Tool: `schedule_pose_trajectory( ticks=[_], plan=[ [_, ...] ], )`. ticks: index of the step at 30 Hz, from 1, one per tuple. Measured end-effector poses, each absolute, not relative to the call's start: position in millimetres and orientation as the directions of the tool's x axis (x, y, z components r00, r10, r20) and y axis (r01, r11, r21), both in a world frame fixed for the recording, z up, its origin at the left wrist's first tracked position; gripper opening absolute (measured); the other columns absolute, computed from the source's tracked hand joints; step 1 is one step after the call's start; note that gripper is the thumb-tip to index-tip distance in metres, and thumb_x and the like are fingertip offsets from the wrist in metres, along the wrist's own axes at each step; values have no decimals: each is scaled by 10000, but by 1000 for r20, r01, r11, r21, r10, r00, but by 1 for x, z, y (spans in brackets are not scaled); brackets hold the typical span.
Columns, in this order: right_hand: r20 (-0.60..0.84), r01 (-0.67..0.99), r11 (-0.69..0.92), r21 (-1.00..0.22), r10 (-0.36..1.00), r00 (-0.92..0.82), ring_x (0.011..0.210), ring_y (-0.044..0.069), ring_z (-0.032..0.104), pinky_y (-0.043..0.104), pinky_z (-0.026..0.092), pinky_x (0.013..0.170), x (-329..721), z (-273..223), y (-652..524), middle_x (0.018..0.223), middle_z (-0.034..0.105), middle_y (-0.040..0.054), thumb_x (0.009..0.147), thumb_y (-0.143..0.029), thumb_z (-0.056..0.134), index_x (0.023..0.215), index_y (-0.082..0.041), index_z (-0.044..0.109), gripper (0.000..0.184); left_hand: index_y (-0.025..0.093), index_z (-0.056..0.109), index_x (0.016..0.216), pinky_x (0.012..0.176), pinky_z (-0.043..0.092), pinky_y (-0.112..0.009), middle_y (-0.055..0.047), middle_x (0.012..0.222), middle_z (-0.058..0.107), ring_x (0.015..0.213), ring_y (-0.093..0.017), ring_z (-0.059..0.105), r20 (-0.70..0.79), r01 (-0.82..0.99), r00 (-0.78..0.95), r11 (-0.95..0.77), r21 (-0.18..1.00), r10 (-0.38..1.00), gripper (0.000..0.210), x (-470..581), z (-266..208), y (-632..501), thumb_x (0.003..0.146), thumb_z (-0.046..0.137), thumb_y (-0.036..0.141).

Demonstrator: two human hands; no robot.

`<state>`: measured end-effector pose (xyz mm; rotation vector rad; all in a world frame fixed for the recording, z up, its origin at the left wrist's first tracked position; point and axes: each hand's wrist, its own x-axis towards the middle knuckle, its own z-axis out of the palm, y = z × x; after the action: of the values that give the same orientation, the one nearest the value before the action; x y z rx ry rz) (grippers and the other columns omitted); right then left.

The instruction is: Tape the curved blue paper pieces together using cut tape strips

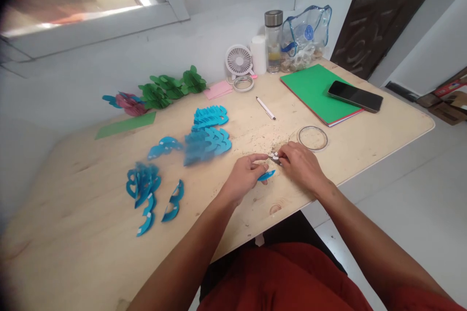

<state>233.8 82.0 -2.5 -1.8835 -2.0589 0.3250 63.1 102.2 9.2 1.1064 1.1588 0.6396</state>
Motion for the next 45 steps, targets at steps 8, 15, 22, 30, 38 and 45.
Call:
schedule_pose_trajectory(
  ticks=[8,15,22,30,38,45],
  plan=[
    [84,901,124,-416,992,-98,821,213,594,305,419,693,237,-4,83,829,657,57,825,-150,524,809,-201,607,99,145,665,704,448,434,-212,-4,538,629,446,-115,571,-405,199,304,359,912,862,138,83,-4,119,643,668,21],
    [99,894,142,-426,989,-110,829,226,587,316,416,699,237,-5,83,823,649,63,823,-146,532,789,-202,613,104,156,627,613,484,465,-239,-39,609,675,500,-134,608,-396,254,267,333,908,878,148,94,-8,124,664,637,17],
    [99,891,141,-433,989,-108,830,228,590,315,416,694,238,-4,82,821,647,60,817,-141,540,795,-204,621,105,168,618,533,502,411,-251,-6,467,600,451,-146,578,-356,368,234,256,894,905,156,99,-11,131,613,645,37],
    [117,886,137,-444,989,-94,846,231,588,328,426,708,237,-5,79,852,653,74,835,-153,520,826,-192,635,121,165,606,544,482,408,-224,12,494,598,436,-112,549,-302,280,219,236,930,928,154,92,-1,120,646,585,51],
    [70,593,82,-801,997,-43,704,165,577,276,422,620,230,8,70,823,672,44,845,-267,529,850,-186,666,160,160,603,639,478,405,-208,29,489,580,438,-92,514,-254,82,174,243,966,951,51,73,6,96,678,617,190],
    [39,532,28,-846,999,9,580,133,515,255,383,552,214,16,67,653,624,2,788,-240,549,719,-184,630,120,163,602,647,480,386,-210,31,485,575,449,-95,514,-240,-17,160,246,969,957,74,65,12,83,673,639,221]
  ],
)
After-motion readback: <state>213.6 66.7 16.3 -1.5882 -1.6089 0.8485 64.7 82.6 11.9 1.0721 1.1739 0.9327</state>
